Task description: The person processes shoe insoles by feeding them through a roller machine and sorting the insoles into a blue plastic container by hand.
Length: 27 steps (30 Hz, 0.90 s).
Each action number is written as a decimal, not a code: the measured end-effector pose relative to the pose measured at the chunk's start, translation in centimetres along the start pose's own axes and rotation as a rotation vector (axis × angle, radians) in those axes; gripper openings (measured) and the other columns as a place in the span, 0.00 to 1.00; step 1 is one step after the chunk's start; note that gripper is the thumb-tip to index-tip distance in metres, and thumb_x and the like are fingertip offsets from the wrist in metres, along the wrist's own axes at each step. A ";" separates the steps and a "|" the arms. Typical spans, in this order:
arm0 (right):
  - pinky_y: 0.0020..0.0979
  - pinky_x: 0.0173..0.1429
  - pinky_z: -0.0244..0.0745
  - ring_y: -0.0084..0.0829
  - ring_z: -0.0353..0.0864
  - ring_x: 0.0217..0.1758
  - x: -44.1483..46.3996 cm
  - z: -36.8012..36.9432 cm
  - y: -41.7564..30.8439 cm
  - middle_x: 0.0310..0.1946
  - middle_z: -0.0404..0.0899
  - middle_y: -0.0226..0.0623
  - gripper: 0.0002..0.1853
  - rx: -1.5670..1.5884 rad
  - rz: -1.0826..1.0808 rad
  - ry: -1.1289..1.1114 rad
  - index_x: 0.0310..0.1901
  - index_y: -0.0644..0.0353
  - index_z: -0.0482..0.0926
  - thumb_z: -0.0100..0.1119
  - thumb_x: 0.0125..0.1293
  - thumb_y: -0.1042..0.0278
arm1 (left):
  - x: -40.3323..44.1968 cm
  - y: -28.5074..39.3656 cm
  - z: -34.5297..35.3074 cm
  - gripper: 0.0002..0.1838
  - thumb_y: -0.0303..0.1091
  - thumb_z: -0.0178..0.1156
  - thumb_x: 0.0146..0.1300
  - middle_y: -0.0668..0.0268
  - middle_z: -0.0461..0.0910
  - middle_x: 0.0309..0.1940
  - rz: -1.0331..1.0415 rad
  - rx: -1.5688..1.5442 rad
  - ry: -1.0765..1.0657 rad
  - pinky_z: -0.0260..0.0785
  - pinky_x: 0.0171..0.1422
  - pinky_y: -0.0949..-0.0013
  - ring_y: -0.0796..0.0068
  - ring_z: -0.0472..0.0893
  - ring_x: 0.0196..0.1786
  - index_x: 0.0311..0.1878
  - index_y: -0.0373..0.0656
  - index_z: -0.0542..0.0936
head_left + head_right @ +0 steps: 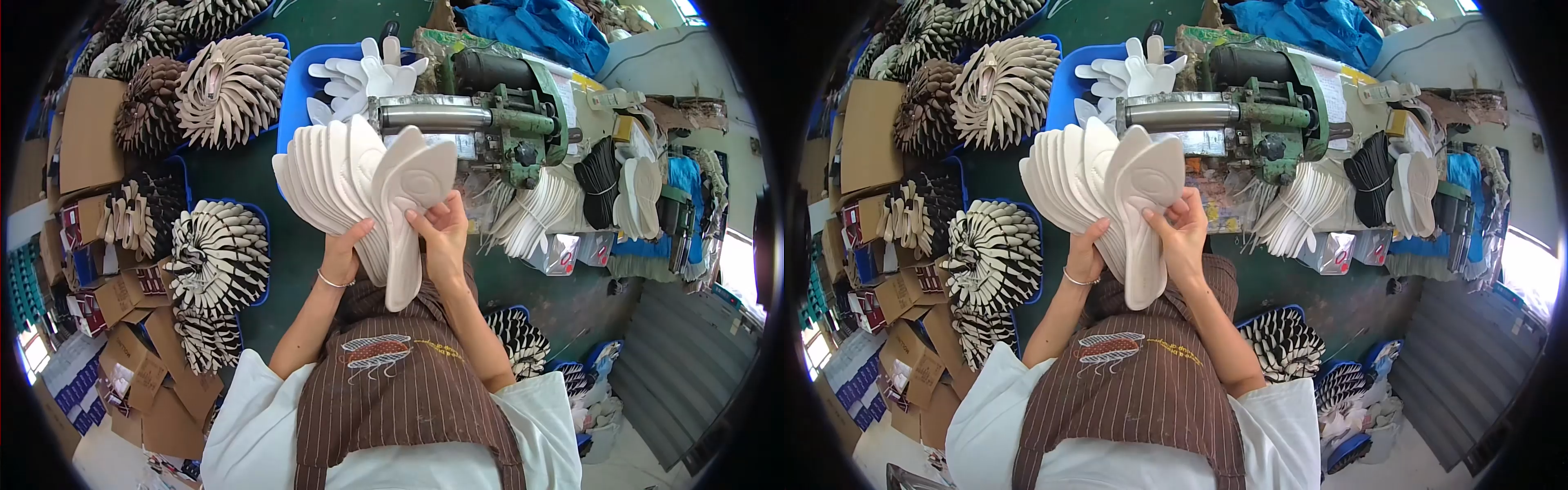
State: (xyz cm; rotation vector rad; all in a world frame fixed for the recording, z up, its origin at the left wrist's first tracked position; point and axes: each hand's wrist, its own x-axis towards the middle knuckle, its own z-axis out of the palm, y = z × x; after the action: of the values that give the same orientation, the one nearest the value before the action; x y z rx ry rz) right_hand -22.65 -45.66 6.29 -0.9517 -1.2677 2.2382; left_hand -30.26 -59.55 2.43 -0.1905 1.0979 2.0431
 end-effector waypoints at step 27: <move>0.24 0.54 0.67 0.21 0.73 0.48 6.9 -6.1 1.0 0.47 0.78 0.33 0.16 -0.233 -0.030 0.086 0.54 0.67 0.72 0.54 0.66 0.73 | -0.1 1.5 -7.0 0.32 0.31 0.61 0.52 0.57 0.73 0.54 -0.055 -0.097 -0.027 0.69 0.63 0.60 0.61 0.75 0.57 0.62 0.36 0.65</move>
State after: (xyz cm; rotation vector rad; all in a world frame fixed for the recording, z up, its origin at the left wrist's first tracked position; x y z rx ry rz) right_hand -22.98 -38.25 0.77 -1.0917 -1.5160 2.0352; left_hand -32.80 -65.38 -0.91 -0.2387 0.9675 2.0457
